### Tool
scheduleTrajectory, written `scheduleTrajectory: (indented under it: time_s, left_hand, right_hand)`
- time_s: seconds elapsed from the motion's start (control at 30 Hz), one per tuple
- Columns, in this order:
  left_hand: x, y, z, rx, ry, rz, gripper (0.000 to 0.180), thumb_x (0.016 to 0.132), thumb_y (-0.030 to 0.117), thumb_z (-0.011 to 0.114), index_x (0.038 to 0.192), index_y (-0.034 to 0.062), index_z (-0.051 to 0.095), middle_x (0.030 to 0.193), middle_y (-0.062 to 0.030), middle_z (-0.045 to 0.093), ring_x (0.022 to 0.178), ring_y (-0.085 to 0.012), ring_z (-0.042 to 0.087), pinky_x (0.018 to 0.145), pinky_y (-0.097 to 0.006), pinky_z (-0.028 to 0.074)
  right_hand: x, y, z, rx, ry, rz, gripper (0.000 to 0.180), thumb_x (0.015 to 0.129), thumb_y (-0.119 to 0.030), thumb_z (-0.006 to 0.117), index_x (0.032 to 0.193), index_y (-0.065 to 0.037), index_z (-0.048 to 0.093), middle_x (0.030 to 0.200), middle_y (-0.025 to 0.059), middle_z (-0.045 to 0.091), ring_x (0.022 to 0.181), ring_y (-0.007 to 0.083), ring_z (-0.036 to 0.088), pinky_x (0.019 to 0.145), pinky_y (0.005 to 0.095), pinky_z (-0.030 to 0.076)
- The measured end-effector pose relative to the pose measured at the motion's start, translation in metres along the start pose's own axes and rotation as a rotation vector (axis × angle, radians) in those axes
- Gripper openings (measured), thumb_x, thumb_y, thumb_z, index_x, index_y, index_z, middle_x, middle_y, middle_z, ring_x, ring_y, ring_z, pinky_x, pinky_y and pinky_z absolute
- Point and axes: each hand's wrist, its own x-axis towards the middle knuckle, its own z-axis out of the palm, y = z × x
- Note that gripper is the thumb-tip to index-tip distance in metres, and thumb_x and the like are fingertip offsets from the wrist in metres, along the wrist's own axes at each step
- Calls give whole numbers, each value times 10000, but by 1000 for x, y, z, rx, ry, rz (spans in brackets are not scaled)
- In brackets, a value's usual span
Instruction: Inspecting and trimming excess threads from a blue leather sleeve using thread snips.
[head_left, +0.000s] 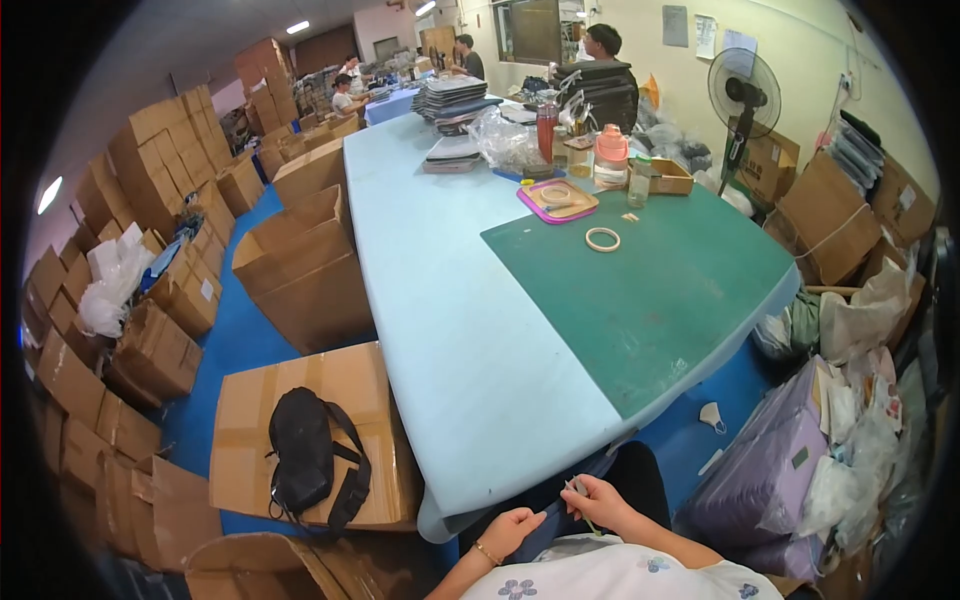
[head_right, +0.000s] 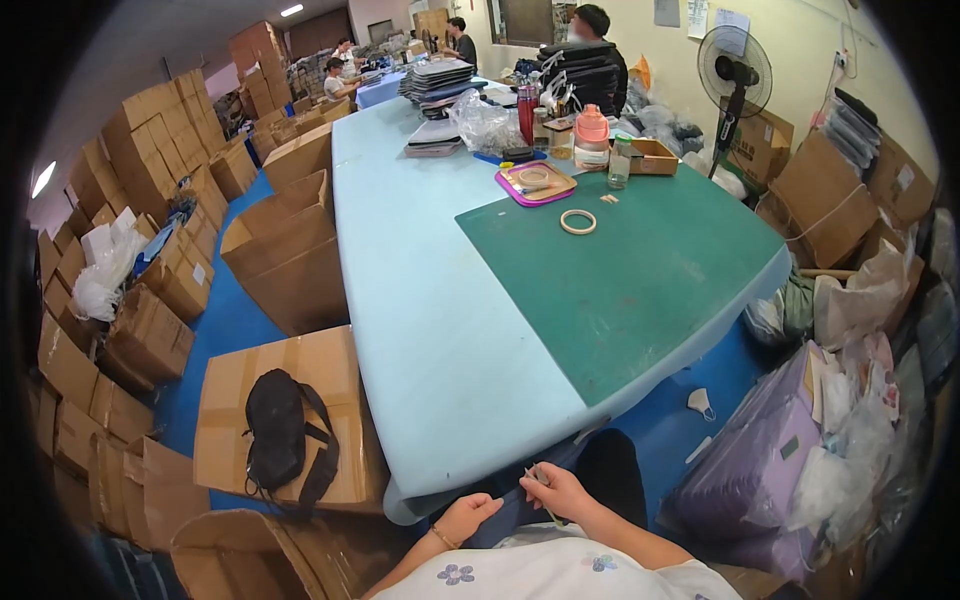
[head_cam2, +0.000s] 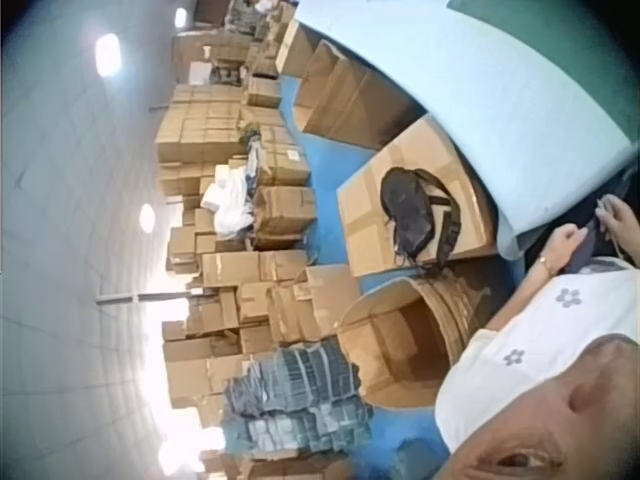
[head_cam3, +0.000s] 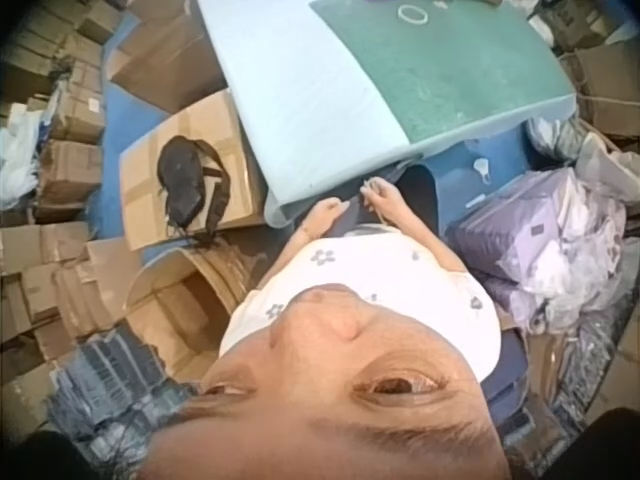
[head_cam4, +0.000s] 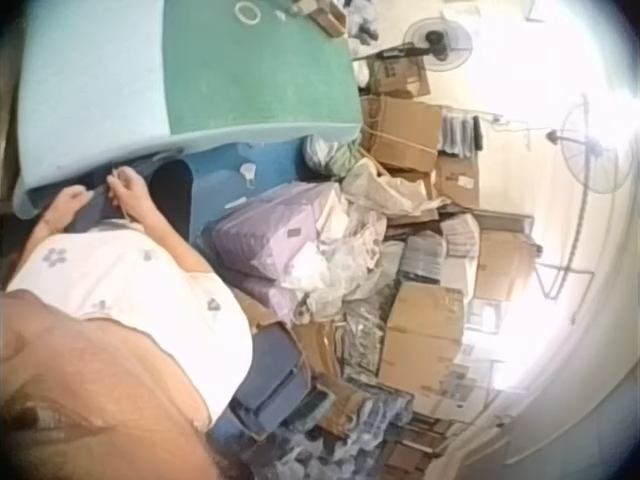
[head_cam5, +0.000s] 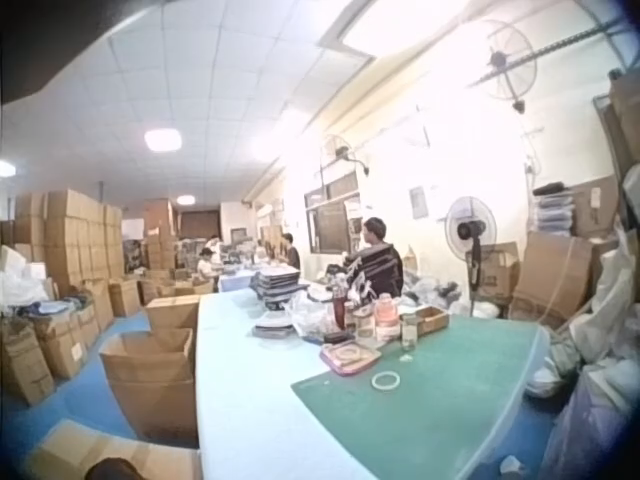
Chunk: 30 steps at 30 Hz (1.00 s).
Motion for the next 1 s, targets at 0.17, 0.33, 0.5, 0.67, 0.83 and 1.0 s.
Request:
scheduleTrajectory:
  time_s: [0.17, 0.33, 0.5, 0.67, 0.83, 1.0]
  left_hand:
    - [-3, 0, 3, 32, 20, 0, 349, 912, 320, 594, 684, 57, 564, 616, 72, 448, 579, -35, 377, 511, -216, 329]
    - [0, -5, 1, 13, 26, -30, 340, 922, 310, 581, 688, 64, 561, 608, 83, 427, 574, -27, 361, 506, -203, 308]
    - [2, -5, 1, -5, 14, -21, 349, 918, 320, 584, 687, 60, 560, 605, 79, 425, 574, -29, 354, 500, -217, 305]
    - [8, -9, -2, 15, 32, -9, 337, 905, 312, 606, 707, 41, 573, 621, 67, 436, 591, -38, 363, 528, -208, 325]
    - [5, -7, -2, -1, 4, -11, 345, 916, 317, 589, 704, 45, 576, 625, 73, 430, 599, -36, 363, 535, -206, 325]
    - [2, -14, -4, -42, -29, -29, 349, 924, 327, 576, 710, 52, 582, 633, 80, 442, 602, -28, 373, 542, -200, 332]
  right_hand:
    - [1, 8, 0, 64, -10, 34, 215, 918, -232, 587, 942, -21, 548, 740, 36, 594, 647, 87, 562, 570, 237, 479]
    - [3, 13, -2, 60, -12, 51, 227, 920, -240, 583, 951, -19, 542, 745, 39, 598, 639, 91, 563, 572, 238, 477]
    - [1, 5, -2, 52, 4, 30, 193, 922, -224, 578, 919, -34, 545, 727, 38, 589, 624, 96, 559, 566, 239, 473]
    - [9, 15, -3, 95, 2, 31, 217, 922, -237, 578, 946, -24, 546, 741, 40, 586, 643, 102, 562, 581, 244, 487]
    - [5, 10, -1, 115, 10, 33, 193, 933, -218, 561, 911, -28, 537, 735, 31, 575, 651, 101, 552, 590, 246, 480]
    - [0, 6, 2, 152, -8, 48, 188, 934, -211, 559, 900, -27, 537, 716, 33, 580, 633, 102, 560, 576, 241, 483]
